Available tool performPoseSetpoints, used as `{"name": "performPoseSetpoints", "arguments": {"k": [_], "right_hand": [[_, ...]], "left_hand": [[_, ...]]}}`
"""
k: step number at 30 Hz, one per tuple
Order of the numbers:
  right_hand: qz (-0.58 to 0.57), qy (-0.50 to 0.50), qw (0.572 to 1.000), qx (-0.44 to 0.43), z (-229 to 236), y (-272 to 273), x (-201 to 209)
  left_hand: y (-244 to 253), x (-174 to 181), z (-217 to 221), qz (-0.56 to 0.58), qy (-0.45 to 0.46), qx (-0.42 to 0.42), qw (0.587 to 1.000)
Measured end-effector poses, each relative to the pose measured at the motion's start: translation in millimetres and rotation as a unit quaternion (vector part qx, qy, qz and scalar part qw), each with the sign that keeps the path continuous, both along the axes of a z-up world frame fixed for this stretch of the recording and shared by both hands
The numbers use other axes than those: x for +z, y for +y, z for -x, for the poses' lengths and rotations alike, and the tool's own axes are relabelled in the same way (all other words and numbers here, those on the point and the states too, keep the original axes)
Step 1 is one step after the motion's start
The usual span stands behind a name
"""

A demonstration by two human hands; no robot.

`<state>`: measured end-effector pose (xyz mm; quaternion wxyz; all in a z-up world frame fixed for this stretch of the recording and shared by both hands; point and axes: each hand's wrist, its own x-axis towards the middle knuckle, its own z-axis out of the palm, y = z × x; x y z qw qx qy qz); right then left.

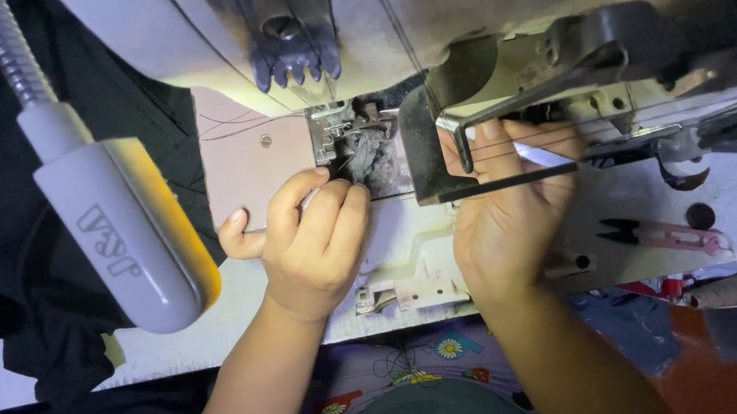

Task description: Threading an industrial sewing machine using tweezers to guide the thread through various components.

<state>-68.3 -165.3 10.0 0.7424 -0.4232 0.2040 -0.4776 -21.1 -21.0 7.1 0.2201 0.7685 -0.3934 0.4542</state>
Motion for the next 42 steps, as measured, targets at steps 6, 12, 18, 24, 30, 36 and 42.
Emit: {"name": "performPoseSetpoints", "arguments": {"k": [6, 12, 18, 24, 30, 36, 42], "right_hand": [[-0.050, 0.028, 0.998, 0.012, -7.6, -2.7, -15.1], [-0.005, 0.046, 0.998, 0.039, -9.4, -9.6, -29.3], [-0.070, 0.041, 0.996, 0.027, -9.8, -8.3, -25.9], [-0.095, 0.034, 0.995, 0.007, -7.1, -1.9, -0.8], [-0.090, 0.030, 0.995, 0.010, -6.3, -6.8, -15.3], [-0.077, 0.040, 0.996, 0.026, -7.0, -5.8, -18.3], [-0.082, 0.025, 0.996, 0.022, -8.3, -3.8, -24.8]], "left_hand": [[0.5, -1.0, -1.2, -0.003, -0.002, 0.004, 1.000], [1.0, 1.3, -1.9, -0.002, -0.008, -0.003, 1.000], [2.3, 0.7, -2.1, 0.000, -0.007, -0.002, 1.000], [2.8, -19.6, -4.0, -0.005, -0.018, 0.004, 1.000], [3.9, -31.8, -4.9, -0.003, -0.024, 0.026, 0.999], [2.3, -32.0, -0.8, -0.016, -0.019, 0.034, 0.999], [7.0, -23.3, 2.7, -0.013, -0.023, 0.041, 0.999]]}}
